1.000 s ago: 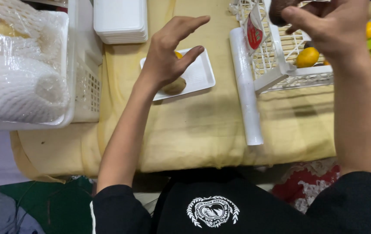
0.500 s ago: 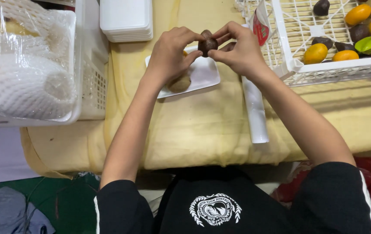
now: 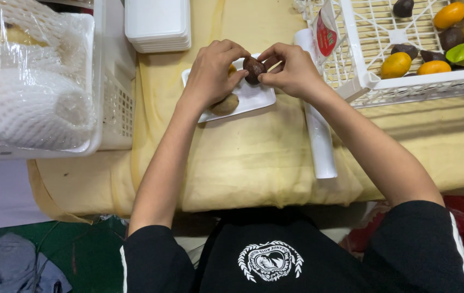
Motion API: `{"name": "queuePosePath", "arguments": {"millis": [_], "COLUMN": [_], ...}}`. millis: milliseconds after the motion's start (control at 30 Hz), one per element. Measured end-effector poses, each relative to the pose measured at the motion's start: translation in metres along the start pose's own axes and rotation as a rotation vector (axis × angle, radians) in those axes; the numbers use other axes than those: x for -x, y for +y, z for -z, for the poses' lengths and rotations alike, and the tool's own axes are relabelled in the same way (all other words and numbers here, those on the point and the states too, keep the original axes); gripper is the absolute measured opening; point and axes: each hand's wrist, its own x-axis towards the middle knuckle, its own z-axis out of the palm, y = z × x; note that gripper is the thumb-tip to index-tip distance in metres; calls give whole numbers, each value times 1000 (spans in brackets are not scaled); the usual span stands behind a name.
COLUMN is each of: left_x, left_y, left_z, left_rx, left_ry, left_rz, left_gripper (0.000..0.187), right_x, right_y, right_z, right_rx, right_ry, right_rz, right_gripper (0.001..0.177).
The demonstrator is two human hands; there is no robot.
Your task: Pick various fruits from a crate, arrange them in a plastic tray, and wrap the tray with plastic film.
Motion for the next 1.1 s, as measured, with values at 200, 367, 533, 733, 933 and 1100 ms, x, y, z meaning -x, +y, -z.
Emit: {"name": "queuePosePath", "arguments": {"millis": [200,367,533,733,933,1100], "left_x": [2,6,11,11,6,3], "left_y": [2,7,8,22,25,33], "left_z": [2,11,12,22,16,18], "left_rx": [30,78,31,27,36,92], "left_ry": [-43,-65,-188,-311,-324,-364], "left_rz": [28,58,-7,43,39,50], "left_gripper": [22,19,15,9,20,20], "right_x": [13,15,-5,-11,1,35], "right_y": [-13,-20,-14,-21,-11,-44], "right_z": [6,12,11,8,15,69], "right_rx": [82,170,367,306,228,132], "right_ry": [-111,-282,-418,-437,-432,-196], "right_rz": [-49,28,167,137,211,468], "right_gripper": [39,40,48,58,78,55]}}
